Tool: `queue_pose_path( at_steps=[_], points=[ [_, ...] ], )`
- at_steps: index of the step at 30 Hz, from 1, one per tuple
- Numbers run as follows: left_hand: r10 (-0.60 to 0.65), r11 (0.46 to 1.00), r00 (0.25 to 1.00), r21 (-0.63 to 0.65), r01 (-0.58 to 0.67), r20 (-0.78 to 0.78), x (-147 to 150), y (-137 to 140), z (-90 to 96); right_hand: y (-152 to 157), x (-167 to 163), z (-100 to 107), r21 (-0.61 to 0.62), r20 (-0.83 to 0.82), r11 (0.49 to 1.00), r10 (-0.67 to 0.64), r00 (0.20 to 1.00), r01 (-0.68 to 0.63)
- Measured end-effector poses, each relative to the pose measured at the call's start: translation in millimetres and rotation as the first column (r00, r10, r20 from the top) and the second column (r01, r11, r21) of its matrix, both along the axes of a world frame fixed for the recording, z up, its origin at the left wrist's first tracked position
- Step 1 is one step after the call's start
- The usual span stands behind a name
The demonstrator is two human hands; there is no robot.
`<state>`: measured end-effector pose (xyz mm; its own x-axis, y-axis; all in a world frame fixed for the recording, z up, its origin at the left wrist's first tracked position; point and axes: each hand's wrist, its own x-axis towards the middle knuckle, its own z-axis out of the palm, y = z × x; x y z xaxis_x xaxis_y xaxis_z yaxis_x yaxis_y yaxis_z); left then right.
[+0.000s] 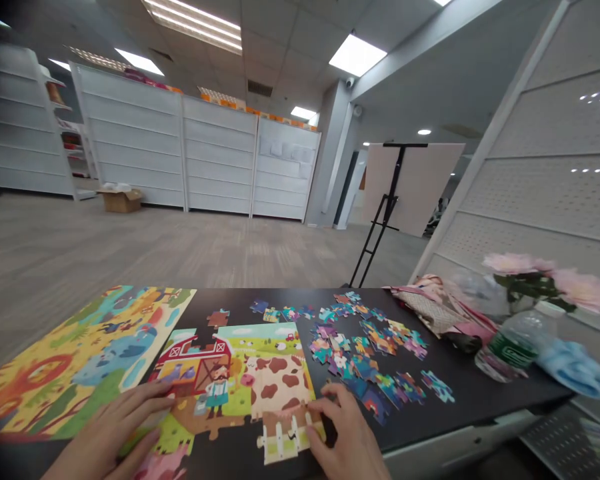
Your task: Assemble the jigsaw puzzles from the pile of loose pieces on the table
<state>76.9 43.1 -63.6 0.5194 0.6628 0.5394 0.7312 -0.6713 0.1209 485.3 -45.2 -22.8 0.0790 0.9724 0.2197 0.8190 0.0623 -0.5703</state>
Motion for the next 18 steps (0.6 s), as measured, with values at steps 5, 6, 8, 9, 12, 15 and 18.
queue_pose_path(
  at_steps=[5,6,8,9,12,15,18],
  points=[
    [-0.020,0.998,0.998,0.063,0.024,-0.062,-5.3,6.1,-8.7,-5.0,1.1,-6.8,0.051,0.006,0.993,0.110,0.994,-0.110],
    [-0.029,0.996,0.997,0.084,0.035,-0.069,-6.7,8.1,-11.0,-6.4,1.0,-7.1,0.057,0.013,0.992,0.115,0.993,-0.116],
    [-0.041,0.992,0.996,0.117,0.049,-0.074,-9.3,11.9,-15.7,-9.9,0.3,-5.4,0.064,0.024,0.991,0.119,0.993,-0.120],
    [-0.044,0.990,0.996,0.129,0.053,-0.075,-10.3,13.4,-17.6,-11.7,-0.2,-3.7,0.064,0.027,0.990,0.121,0.992,-0.122],
    [-0.042,0.989,0.996,0.137,0.053,-0.083,-11.5,15.2,-20.0,-16.0,-0.3,1.3,0.052,0.026,0.986,0.155,0.987,-0.157],
    [-0.029,0.991,0.994,0.123,0.042,-0.108,-10.2,13.5,-17.2,-16.8,2.8,-0.6,0.056,0.046,0.978,0.196,0.979,-0.199],
    [-0.016,0.993,0.991,0.118,0.033,-0.136,-8.8,11.4,-13.8,-14.2,8.1,-10.7,0.069,0.107,0.976,0.200,0.974,-0.208]
  ],
)
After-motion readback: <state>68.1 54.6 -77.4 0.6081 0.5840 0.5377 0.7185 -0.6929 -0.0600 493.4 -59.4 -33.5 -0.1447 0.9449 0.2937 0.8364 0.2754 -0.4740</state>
